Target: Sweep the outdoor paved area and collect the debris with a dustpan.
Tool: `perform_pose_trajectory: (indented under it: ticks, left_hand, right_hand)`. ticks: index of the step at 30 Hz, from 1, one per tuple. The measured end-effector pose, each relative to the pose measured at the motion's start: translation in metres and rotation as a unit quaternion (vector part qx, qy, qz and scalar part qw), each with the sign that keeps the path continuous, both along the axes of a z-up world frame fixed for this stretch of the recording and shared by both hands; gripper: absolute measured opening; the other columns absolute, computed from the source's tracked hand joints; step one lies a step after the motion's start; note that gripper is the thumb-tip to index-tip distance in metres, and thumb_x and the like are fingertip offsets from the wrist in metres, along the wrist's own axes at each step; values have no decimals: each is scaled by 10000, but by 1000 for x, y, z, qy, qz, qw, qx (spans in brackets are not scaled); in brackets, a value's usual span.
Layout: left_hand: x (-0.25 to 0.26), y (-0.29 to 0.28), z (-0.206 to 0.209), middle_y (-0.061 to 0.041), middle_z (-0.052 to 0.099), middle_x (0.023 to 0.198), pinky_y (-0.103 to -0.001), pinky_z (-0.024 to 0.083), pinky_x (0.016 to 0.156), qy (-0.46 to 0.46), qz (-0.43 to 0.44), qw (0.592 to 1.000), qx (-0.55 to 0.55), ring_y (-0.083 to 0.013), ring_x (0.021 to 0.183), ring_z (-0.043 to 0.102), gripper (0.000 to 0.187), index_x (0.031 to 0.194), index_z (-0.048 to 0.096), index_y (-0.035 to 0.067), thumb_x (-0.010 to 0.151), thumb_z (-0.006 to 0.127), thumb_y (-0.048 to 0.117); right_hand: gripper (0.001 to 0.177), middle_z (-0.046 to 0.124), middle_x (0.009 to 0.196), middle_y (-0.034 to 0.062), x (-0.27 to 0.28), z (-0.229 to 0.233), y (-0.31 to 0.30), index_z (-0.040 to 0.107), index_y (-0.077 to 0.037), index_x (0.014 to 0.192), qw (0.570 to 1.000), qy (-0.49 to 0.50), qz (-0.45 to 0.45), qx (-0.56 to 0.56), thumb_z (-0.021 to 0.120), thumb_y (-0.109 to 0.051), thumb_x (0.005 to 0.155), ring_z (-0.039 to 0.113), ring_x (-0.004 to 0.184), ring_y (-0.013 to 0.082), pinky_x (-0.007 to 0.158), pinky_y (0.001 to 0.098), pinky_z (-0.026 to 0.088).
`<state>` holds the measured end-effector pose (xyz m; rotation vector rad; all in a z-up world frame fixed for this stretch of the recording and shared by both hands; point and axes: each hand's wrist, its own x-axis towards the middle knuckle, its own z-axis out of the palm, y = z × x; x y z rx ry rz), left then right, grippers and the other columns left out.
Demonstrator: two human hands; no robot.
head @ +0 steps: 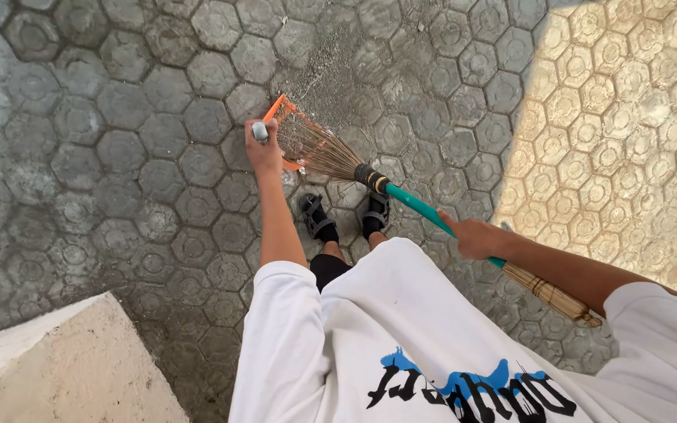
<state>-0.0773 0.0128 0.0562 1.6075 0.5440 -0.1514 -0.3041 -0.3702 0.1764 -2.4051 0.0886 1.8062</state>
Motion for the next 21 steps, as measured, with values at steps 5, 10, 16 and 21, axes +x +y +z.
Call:
perform_pose_trajectory:
  ticks: [5,10,16,21]
  left_hand:
    - [-15,6,-39,-11,575,810,-325,479,587,-81,8,994,76,-125,650,546,460,1025,541,104,948,723,519]
    - [-23,13,-39,-3,578,791,-335,485,578,-56,19,996,63,-123,650,562,447,1011,536,103,930,720,503]
    - [-49,-2,-46,-18,591,872,-332,519,680,-41,14,998,51,-129,730,600,364,1016,534,110,990,703,432]
    - [-71,-32,-43,-17,646,1004,-319,523,870,-110,31,992,48,-155,935,633,292,1023,532,106,1036,663,367]
  right_hand:
    - [1012,732,879,235,-5,18,-40,-68,-226,1655,996,-33,-81,-18,545,-42,871,726,670,326,646,459,589]
    - [1004,699,874,212,11,18,-88,-45,-220,1640,980,-88,-176,-36,592,-70,878,726,635,323,627,448,615]
    - [949,675,813,247,47,-6,-174,89,-198,1660,930,-159,-332,-12,648,-78,902,645,598,285,566,413,540]
    - [937,610,862,179,118,-63,-275,115,-130,1664,845,-204,-489,68,643,13,902,552,614,208,505,390,489]
